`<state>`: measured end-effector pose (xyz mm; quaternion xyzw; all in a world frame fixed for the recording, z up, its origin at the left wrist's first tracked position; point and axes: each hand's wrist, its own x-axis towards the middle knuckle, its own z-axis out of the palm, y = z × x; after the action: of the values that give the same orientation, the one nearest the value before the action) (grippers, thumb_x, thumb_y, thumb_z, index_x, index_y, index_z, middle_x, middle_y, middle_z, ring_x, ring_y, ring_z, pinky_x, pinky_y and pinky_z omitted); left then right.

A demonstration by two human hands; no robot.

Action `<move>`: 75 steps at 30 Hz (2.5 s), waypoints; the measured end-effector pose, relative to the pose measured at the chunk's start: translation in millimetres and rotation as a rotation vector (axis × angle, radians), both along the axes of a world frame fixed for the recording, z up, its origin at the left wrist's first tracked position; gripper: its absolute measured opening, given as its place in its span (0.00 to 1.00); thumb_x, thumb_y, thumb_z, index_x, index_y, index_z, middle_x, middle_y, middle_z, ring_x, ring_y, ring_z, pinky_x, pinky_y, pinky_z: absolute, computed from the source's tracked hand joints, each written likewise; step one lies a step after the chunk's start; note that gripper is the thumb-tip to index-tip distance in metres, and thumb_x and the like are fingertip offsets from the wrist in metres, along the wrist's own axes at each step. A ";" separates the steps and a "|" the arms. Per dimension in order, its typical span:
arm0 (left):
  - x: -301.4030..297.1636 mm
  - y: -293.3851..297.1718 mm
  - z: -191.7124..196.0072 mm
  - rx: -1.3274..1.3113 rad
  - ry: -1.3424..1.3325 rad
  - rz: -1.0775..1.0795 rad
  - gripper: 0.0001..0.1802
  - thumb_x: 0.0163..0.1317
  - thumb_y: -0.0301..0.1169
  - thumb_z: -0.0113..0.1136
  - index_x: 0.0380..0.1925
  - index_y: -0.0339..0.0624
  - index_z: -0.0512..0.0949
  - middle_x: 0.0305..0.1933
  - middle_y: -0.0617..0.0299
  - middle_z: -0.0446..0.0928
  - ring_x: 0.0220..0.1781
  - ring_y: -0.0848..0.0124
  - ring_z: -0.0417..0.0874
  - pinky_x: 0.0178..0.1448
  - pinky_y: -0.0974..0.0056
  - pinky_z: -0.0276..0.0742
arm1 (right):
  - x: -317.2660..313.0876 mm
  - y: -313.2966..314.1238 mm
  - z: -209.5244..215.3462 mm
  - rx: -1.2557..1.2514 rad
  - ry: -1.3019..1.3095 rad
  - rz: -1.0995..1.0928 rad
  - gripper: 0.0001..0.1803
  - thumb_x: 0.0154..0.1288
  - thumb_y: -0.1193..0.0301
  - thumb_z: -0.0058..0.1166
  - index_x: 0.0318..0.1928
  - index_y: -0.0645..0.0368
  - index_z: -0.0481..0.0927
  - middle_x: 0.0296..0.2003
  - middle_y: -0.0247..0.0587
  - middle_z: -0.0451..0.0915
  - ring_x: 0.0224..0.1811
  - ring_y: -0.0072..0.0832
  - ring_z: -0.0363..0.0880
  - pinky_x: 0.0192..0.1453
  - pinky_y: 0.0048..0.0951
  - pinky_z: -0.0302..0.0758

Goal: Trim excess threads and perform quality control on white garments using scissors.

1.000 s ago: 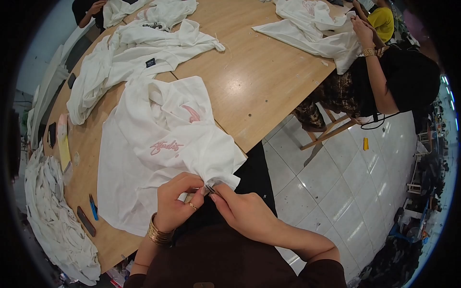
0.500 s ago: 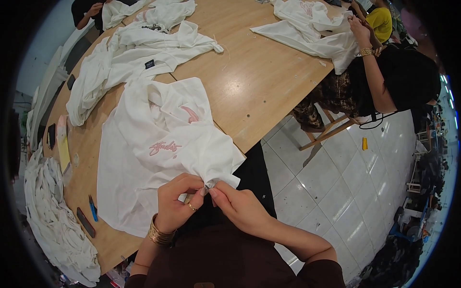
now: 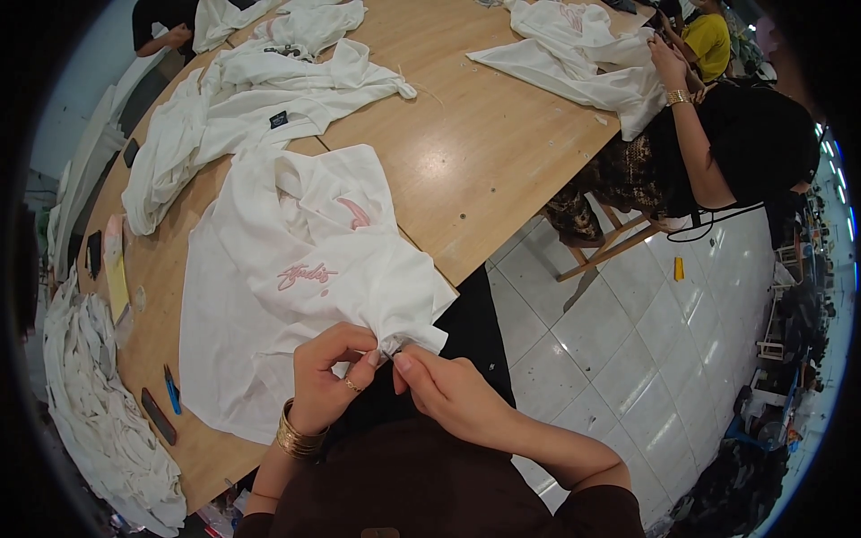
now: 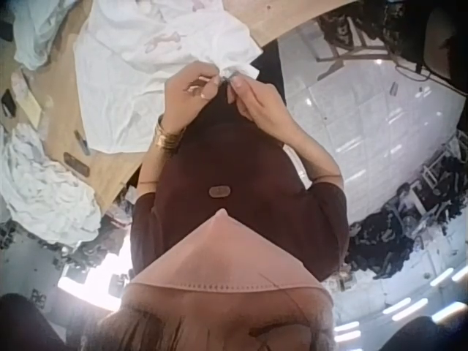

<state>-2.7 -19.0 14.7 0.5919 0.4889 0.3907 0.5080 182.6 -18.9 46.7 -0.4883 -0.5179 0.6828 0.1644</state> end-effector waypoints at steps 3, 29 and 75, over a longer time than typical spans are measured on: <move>1.2 -0.1 2.5 0.042 0.040 -0.001 0.06 0.52 0.20 0.60 0.32 0.36 0.77 0.33 0.60 0.78 0.32 0.72 0.80 0.37 0.71 0.79 | 0.0 1.0 1.0 0.010 -0.028 0.018 0.21 0.76 0.60 0.30 0.32 0.60 0.71 0.13 0.33 0.65 0.15 0.20 0.63 0.23 0.24 0.63; 1.5 0.8 0.1 0.087 0.065 -0.007 0.05 0.54 0.21 0.60 0.32 0.33 0.78 0.33 0.59 0.78 0.31 0.73 0.79 0.37 0.71 0.78 | -3.8 -4.0 -11.4 0.260 -0.135 -0.019 0.12 0.72 0.65 0.40 0.36 0.60 0.70 0.17 0.46 0.71 0.19 0.42 0.74 0.24 0.35 0.68; -3.4 -3.0 -29.2 0.070 0.014 0.052 0.04 0.56 0.22 0.59 0.29 0.32 0.76 0.29 0.62 0.76 0.31 0.76 0.78 0.38 0.72 0.78 | -5.0 -4.4 -40.6 0.426 -0.002 -0.072 0.16 0.71 0.57 0.43 0.40 0.57 0.73 0.20 0.44 0.74 0.22 0.40 0.76 0.26 0.33 0.69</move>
<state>-6.0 -22.0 -14.5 0.5992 0.4937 0.4164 0.4732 177.6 -23.2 6.1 -0.4616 -0.6328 0.5512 0.2876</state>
